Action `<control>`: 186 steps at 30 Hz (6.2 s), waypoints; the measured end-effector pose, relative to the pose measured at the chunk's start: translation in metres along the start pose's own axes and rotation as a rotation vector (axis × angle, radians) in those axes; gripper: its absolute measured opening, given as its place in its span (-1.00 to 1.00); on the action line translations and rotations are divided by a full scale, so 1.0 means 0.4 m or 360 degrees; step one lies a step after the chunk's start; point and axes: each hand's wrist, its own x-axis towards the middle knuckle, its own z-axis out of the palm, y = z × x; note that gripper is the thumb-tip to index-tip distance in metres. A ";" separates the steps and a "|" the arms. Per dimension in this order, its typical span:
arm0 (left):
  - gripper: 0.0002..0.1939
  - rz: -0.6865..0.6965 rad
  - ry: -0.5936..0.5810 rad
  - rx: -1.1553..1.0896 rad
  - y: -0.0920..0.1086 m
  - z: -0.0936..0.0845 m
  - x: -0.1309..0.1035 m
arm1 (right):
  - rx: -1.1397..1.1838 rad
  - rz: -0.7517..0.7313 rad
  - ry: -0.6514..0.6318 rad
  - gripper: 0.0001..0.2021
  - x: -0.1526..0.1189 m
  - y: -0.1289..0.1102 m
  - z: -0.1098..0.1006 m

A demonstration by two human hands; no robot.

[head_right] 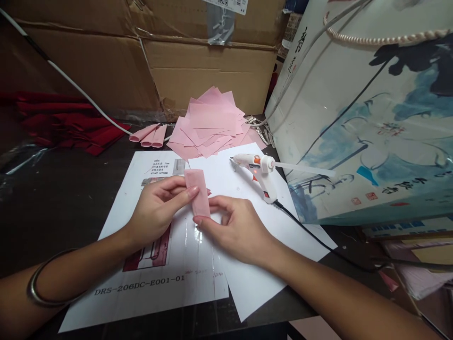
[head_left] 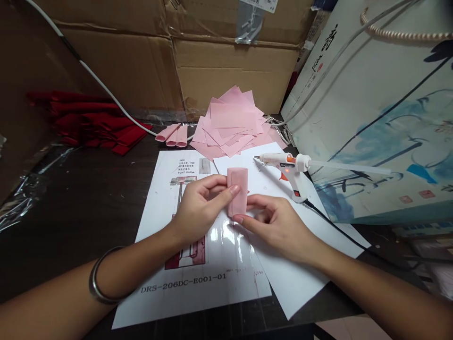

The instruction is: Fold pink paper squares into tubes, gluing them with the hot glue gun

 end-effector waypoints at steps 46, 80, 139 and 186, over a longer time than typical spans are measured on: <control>-0.77 -0.0133 0.0308 0.0204 0.017 -0.037 0.034 | 0.0074 0.0006 0.0655 -0.71 0.030 -0.031 -0.058; -0.76 0.0783 -0.0144 0.1731 -0.023 -0.033 0.025 | -0.0446 -0.0031 0.0538 -0.66 0.040 0.008 -0.189; -0.82 0.0382 -0.0063 0.1605 -0.019 -0.034 0.028 | -0.1231 -0.0371 -0.0085 -0.65 0.008 -0.037 -0.172; -0.81 0.0464 0.0067 0.1578 -0.026 -0.037 0.024 | -0.0549 0.0121 0.0081 -0.45 0.003 -0.002 -0.195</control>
